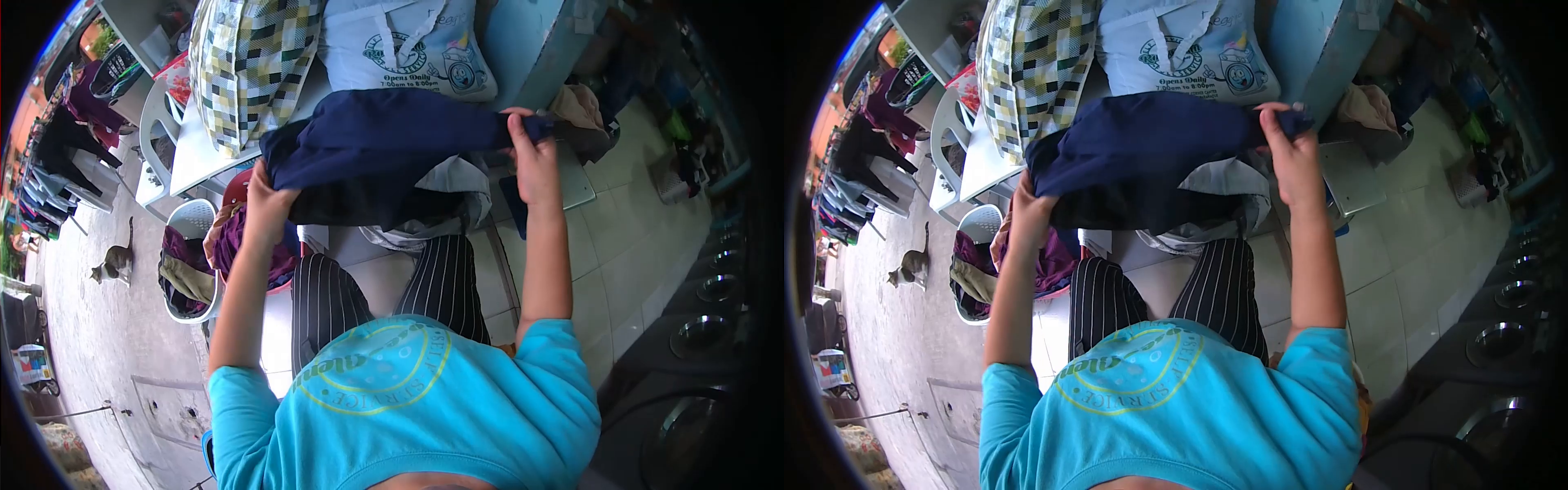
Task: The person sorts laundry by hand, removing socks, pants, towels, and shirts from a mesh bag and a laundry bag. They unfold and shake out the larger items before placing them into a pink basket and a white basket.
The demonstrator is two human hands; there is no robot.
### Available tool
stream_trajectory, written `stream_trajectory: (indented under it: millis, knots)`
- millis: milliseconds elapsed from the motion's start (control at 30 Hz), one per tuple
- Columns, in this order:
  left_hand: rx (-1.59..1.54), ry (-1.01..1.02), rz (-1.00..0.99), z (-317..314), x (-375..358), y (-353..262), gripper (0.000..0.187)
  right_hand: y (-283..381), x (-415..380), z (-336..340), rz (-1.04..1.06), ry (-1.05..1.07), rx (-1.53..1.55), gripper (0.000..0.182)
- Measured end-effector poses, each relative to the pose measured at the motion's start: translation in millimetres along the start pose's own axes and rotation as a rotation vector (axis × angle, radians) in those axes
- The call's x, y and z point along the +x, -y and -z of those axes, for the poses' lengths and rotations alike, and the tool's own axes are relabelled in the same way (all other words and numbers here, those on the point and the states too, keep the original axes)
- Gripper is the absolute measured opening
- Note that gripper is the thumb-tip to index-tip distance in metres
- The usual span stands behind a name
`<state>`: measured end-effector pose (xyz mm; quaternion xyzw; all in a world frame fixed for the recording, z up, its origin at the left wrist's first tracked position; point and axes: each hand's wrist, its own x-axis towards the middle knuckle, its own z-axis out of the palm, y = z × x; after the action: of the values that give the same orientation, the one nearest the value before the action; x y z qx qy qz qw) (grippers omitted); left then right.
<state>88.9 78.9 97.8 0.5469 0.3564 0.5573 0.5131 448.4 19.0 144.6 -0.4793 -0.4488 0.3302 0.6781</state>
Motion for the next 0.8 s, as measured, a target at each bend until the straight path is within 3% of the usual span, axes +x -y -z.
stream_trajectory:
  millis: [67, 100, 133, 200, 267, 333, 400, 467, 533, 633, 700, 733, 800]
  knots:
    - [0.144, 0.079, 0.022, 6.0, 9.1, -23.8, 0.053, 12.9, 18.8, -0.2, 0.173, -0.135, -0.130, 0.028]
    - [0.284, 0.068, 0.033, 4.3, 13.3, -37.7, 0.052, 23.3, 27.5, 2.8, 0.051, -0.143, -0.077, 0.030]
    - [0.285, 0.062, 0.028, 8.7, 20.1, -39.8, 0.052, 33.7, 35.3, -2.8, 0.062, -0.098, 0.059, 0.034]
    - [0.637, 0.214, -0.103, 24.8, 35.6, -42.5, 0.046, 46.2, 54.3, -0.4, -0.101, 0.013, 0.187, 0.036]
    - [0.732, 0.227, -0.101, 32.7, 42.8, -52.9, 0.037, 64.7, 61.9, -10.9, -0.179, 0.040, 0.246, 0.034]
    - [0.643, 0.190, 0.192, 34.8, 46.5, -75.3, 0.035, 77.3, 71.5, -15.8, -0.254, 0.066, 0.305, 0.031]
    - [0.465, 0.100, 0.244, 40.9, 49.1, -86.8, 0.032, 86.6, 87.6, -8.5, -0.244, 0.132, 0.344, 0.025]
    - [0.603, 0.077, 0.246, 55.5, 56.8, -101.3, 0.033, 101.7, 108.8, 2.1, -0.278, 0.199, 0.403, 0.015]
    - [1.014, 0.086, 0.184, 66.3, 67.6, -126.4, 0.029, 114.9, 121.9, 0.6, -0.207, 0.156, 0.310, 0.031]
    - [0.549, -0.047, -0.144, 77.9, 80.5, -139.9, 0.030, 141.9, 150.7, 4.7, -0.209, 0.234, 0.380, 0.017]
    - [0.373, -0.141, -0.284, 65.5, 74.6, -175.1, 0.031, 170.6, 147.2, -15.3, -0.098, 0.282, 0.317, 0.019]
    - [0.162, -0.103, -0.284, 50.5, 64.4, -189.8, 0.030, 189.8, 135.3, -33.7, -0.057, 0.256, 0.307, 0.021]
    - [0.331, 0.087, -0.381, 57.2, 63.6, -195.9, 0.044, 220.5, 134.9, -46.8, 0.070, 0.356, 0.327, 0.018]
